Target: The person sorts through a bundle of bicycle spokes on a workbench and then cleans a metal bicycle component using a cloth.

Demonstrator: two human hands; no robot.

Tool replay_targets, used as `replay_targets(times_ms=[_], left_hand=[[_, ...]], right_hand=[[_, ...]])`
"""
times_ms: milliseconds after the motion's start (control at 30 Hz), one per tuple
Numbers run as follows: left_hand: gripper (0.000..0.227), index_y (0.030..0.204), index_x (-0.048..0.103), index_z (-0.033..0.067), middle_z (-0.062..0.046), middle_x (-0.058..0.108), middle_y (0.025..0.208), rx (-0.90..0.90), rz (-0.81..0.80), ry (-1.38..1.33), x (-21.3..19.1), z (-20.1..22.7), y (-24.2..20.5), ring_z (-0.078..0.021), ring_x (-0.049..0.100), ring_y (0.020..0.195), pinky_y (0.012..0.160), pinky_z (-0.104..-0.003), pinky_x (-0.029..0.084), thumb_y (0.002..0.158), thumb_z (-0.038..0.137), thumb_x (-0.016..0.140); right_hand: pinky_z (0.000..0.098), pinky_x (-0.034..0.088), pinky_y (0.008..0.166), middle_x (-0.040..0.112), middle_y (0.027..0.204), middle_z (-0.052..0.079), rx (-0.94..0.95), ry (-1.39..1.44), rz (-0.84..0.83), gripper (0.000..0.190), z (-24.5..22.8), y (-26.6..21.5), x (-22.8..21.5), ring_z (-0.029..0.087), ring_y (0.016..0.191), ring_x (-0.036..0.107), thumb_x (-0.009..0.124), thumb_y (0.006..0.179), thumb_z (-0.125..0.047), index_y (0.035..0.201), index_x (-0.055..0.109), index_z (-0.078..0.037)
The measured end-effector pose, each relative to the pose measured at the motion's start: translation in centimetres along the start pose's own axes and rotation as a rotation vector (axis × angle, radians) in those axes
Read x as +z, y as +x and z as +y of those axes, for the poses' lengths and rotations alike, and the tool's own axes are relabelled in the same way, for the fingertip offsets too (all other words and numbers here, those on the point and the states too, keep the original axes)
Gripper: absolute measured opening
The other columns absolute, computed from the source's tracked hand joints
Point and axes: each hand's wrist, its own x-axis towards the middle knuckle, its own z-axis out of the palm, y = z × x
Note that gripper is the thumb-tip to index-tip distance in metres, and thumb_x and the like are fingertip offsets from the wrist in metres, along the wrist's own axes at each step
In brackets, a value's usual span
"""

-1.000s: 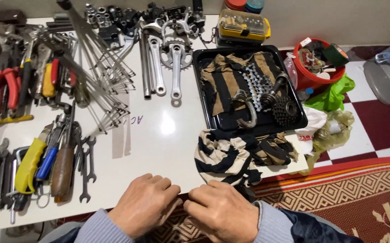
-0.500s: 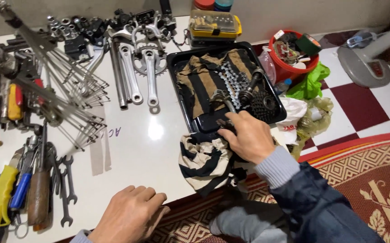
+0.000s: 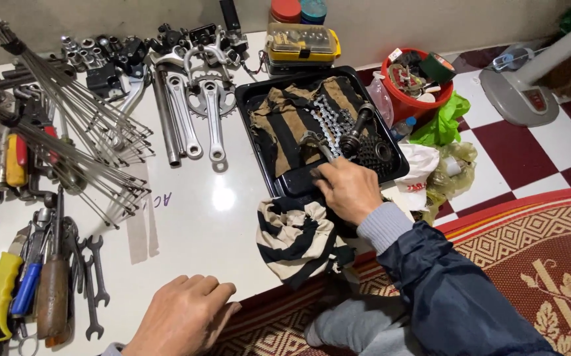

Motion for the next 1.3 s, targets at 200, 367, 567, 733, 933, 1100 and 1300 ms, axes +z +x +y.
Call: replay_targets(times_ms=[200, 367, 567, 733, 933, 1100, 1300], left_hand=[[0.018, 0.090, 0.067, 0.0181, -0.002, 0.064, 0.070, 0.000, 0.035, -0.014, -0.1, 0.0, 0.1, -0.0268, 0.062, 0.058, 0.053, -0.041, 0.052, 0.096, 0.036, 0.070], [0.018, 0.092, 0.067, 0.0187, -0.002, 0.064, 0.072, -0.018, -0.019, -0.021, 0.0, 0.0, 0.3, -0.0267, 0.063, 0.061, 0.055, -0.041, 0.052, 0.097, 0.036, 0.069], [0.018, 0.092, 0.067, 0.0182, -0.002, 0.065, 0.072, -0.002, 0.001, -0.012, 0.0, -0.1, 0.3, -0.0268, 0.063, 0.061, 0.055, -0.041, 0.052, 0.097, 0.036, 0.069], [0.018, 0.097, 0.068, 0.0182, -0.002, 0.067, 0.074, -0.016, -0.028, -0.029, 0.1, -0.2, 0.4, -0.0264, 0.064, 0.062, 0.056, -0.041, 0.053, 0.098, 0.036, 0.069], [0.019, 0.095, 0.068, 0.0185, -0.003, 0.066, 0.074, 0.005, 0.009, -0.016, 0.2, -0.2, 0.5, -0.0287, 0.064, 0.062, 0.056, -0.042, 0.053, 0.096, 0.037, 0.070], [0.028, 0.106, 0.072, 0.0156, -0.006, 0.075, 0.081, -0.139, 0.064, -0.136, -1.3, 0.7, 1.1, -0.0250, 0.073, 0.064, 0.055, -0.044, 0.064, 0.097, 0.041, 0.065], [0.062, 0.145, 0.058, 0.0179, -0.015, 0.073, 0.127, -1.090, 0.171, -1.235, -12.3, 4.4, 5.1, -0.0364, 0.079, 0.084, 0.052, -0.046, 0.066, 0.085, 0.035, 0.060]], right_hand=[[0.0432, 0.045, 0.046, 0.058, 0.079, 0.004, 0.043, 0.010, 0.190, 0.021, 0.6, 0.2, -1.0, 0.028, 0.061, 0.061, 0.069, 0.095, -0.037, 0.107, 0.070, -0.020], [0.0381, 0.041, 0.042, 0.052, 0.074, 0.002, -0.078, -0.052, 0.315, 0.015, -0.3, 0.2, -2.1, 0.023, 0.056, 0.055, 0.076, 0.093, -0.030, 0.102, 0.071, -0.019], [0.0385, 0.046, 0.049, 0.054, 0.076, 0.003, -0.177, -0.120, 0.317, 0.016, -1.1, 0.4, -2.1, 0.023, 0.061, 0.058, 0.077, 0.090, -0.027, 0.103, 0.071, -0.021], [0.0381, 0.043, 0.048, 0.053, 0.074, 0.004, -0.203, -0.131, 0.327, 0.016, -1.6, 0.5, -2.5, 0.023, 0.060, 0.056, 0.078, 0.091, -0.028, 0.101, 0.070, -0.019], [0.0382, 0.043, 0.049, 0.053, 0.074, 0.003, -0.215, -0.138, 0.326, 0.019, -1.6, 0.4, -2.4, 0.022, 0.061, 0.056, 0.080, 0.089, -0.028, 0.100, 0.069, -0.019], [0.0354, 0.036, 0.049, 0.048, 0.073, 0.003, -0.284, -0.139, 0.364, 0.020, -2.0, 0.1, -3.3, 0.020, 0.057, 0.048, 0.074, 0.097, -0.032, 0.099, 0.065, -0.014], [0.0304, 0.028, 0.048, 0.035, 0.066, 0.000, -0.618, -0.095, 0.556, 0.018, -6.0, 0.2, -7.0, 0.015, 0.054, 0.033, 0.056, 0.107, -0.024, 0.095, 0.064, -0.013]])
